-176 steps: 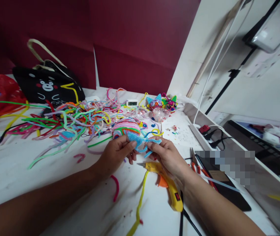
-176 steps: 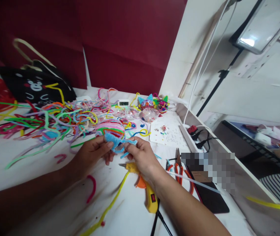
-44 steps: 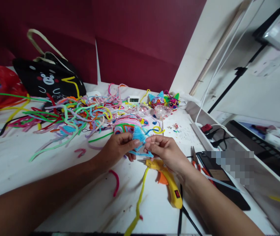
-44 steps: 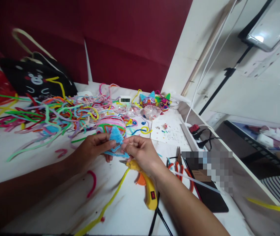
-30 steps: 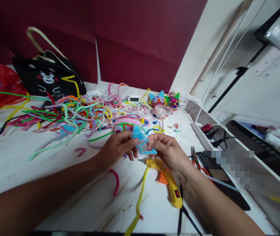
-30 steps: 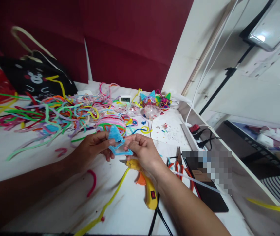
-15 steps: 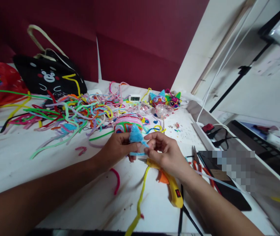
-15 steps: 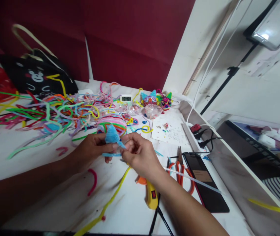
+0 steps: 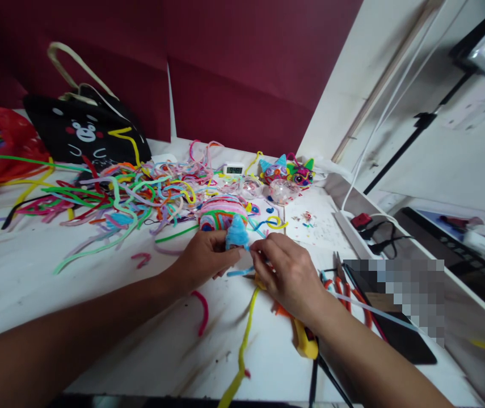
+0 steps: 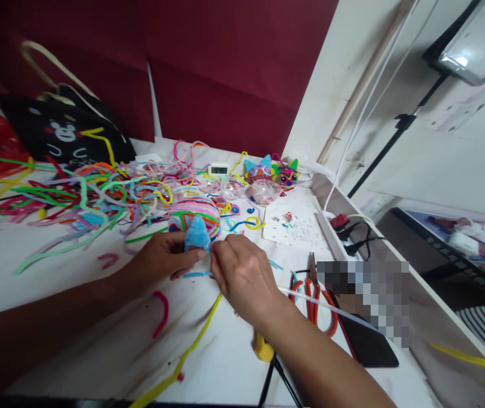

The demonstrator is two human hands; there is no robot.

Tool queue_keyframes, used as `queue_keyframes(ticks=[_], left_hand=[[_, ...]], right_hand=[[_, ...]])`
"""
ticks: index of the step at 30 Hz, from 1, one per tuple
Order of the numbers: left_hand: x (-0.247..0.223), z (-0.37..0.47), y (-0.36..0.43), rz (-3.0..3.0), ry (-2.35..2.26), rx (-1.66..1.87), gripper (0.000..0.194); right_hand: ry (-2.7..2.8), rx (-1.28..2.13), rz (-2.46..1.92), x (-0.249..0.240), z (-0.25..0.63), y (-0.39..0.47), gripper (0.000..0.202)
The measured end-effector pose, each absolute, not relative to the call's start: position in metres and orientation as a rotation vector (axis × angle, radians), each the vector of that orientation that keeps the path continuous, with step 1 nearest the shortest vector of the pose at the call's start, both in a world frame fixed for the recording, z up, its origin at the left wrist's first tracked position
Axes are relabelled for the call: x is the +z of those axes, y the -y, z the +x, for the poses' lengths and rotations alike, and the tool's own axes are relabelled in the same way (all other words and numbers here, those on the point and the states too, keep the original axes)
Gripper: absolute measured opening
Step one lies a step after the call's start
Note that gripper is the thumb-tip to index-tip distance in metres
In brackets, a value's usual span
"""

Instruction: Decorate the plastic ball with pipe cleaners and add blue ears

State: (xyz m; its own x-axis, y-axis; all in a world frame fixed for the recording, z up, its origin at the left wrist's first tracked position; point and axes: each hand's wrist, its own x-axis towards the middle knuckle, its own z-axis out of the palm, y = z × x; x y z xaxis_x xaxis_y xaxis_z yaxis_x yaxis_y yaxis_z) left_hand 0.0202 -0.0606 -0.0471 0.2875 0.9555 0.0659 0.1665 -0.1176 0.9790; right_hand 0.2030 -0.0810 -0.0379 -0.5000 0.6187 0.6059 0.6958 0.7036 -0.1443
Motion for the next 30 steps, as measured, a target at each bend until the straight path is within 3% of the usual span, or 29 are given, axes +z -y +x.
queue_keyframes(ticks=[5,13,27,30], left_hand=[[-0.0488,0.0197,0.0609,1.658,-1.164,1.002,0.022],[-0.0510,0.0200,0.0627,1.789,-1.205,1.067,0.024],[-0.0500,0.0206,0.0662,2.084,-1.181,1.030,0.024],[-0.0500,0.0197,0.0666,2.098,-1.164,1.030,0.023]], right_hand=[[2.229,-0.029,-1.049,-0.0404,0.2016,0.0824,0.020],[2.198,-0.176,-1.034,-0.0424,0.1955,0.0864,0.024],[2.040,0.399,-1.179,-0.0383,0.1951,0.0858,0.015],[2.072,0.349,-1.183,-0.0387,0.1955,0.0871,0.015]])
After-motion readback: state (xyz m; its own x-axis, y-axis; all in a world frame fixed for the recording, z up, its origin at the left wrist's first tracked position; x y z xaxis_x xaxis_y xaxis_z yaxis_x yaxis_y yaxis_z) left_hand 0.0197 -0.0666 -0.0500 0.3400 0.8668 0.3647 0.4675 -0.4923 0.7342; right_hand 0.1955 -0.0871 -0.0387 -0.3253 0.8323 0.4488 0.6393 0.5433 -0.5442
